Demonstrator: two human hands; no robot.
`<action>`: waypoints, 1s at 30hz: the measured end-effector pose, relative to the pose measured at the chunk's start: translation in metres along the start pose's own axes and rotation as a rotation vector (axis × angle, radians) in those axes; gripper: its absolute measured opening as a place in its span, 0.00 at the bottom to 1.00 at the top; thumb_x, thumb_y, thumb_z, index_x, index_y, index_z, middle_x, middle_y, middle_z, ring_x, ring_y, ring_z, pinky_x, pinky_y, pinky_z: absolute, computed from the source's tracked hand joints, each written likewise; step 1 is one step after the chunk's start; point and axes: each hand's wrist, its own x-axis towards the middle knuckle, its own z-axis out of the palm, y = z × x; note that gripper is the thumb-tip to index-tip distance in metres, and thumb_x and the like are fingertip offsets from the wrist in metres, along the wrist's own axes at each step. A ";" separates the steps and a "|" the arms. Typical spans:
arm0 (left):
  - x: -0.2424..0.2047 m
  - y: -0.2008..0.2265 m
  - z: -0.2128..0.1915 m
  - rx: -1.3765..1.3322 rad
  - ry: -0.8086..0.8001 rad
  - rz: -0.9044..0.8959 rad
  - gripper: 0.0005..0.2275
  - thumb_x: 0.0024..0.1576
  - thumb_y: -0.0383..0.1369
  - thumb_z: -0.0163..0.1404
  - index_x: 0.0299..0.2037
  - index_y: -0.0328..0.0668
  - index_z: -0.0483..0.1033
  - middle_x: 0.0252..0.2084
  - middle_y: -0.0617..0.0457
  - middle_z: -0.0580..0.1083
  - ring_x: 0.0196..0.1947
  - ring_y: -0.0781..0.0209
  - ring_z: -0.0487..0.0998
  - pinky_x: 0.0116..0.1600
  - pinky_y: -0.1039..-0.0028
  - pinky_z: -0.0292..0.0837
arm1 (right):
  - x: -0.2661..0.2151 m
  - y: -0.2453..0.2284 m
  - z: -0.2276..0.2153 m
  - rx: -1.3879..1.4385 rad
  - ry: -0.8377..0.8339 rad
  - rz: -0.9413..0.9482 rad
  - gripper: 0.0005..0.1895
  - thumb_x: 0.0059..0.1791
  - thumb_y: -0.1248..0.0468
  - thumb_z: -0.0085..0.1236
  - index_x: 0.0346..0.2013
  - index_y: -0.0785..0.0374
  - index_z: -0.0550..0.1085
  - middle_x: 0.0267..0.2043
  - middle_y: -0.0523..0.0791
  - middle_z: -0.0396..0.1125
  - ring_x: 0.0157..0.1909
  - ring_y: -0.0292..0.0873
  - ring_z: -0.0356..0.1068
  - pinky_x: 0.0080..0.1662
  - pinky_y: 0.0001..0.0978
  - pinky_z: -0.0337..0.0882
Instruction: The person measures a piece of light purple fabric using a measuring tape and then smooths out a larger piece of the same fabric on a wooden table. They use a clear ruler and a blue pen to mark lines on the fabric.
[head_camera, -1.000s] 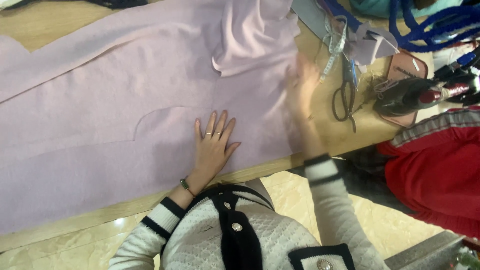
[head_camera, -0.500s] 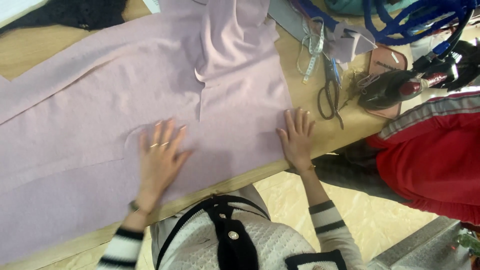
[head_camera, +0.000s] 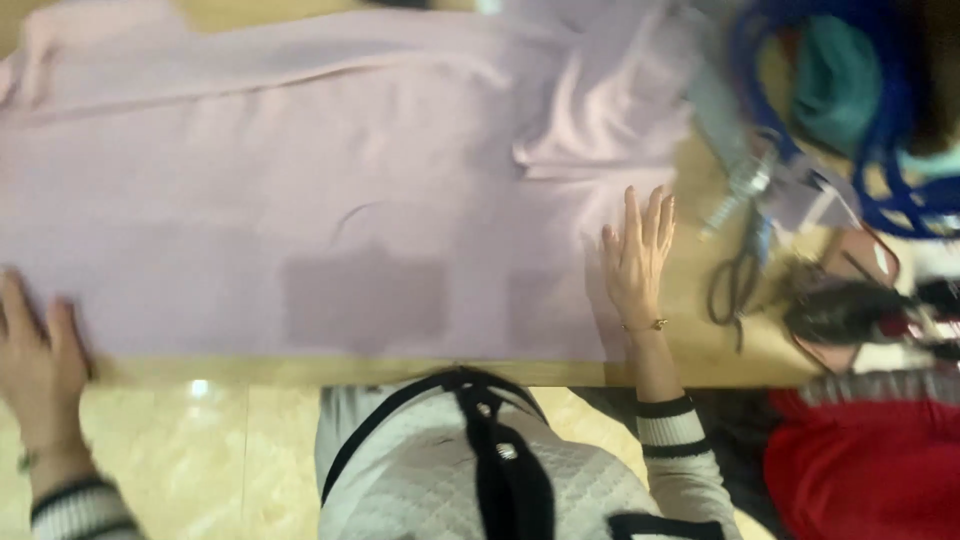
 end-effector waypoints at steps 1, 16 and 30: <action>0.001 -0.014 0.003 0.009 0.049 0.010 0.24 0.74 0.25 0.47 0.76 0.14 0.59 0.69 0.11 0.62 0.64 0.15 0.63 0.63 0.40 0.58 | 0.002 -0.017 0.005 0.024 -0.016 -0.038 0.28 0.62 0.54 0.36 0.77 0.56 0.52 0.80 0.60 0.36 0.80 0.65 0.31 0.74 0.63 0.36; -0.015 -0.029 0.004 0.061 0.392 -0.295 0.22 0.58 0.31 0.67 0.60 0.31 0.75 0.47 0.36 0.70 0.50 0.35 0.65 0.48 0.45 0.59 | -0.074 -0.174 0.059 0.128 -0.306 -0.260 0.31 0.60 0.49 0.33 0.76 0.55 0.51 0.81 0.55 0.33 0.81 0.60 0.27 0.76 0.57 0.33; 0.004 -0.048 -0.007 -0.035 0.454 -0.245 0.12 0.55 0.26 0.62 0.45 0.40 0.73 0.48 0.45 0.72 0.47 0.38 0.71 0.45 0.46 0.60 | -0.108 -0.263 0.117 0.148 -0.462 -0.649 0.31 0.59 0.48 0.42 0.76 0.50 0.54 0.82 0.54 0.30 0.82 0.57 0.29 0.77 0.55 0.29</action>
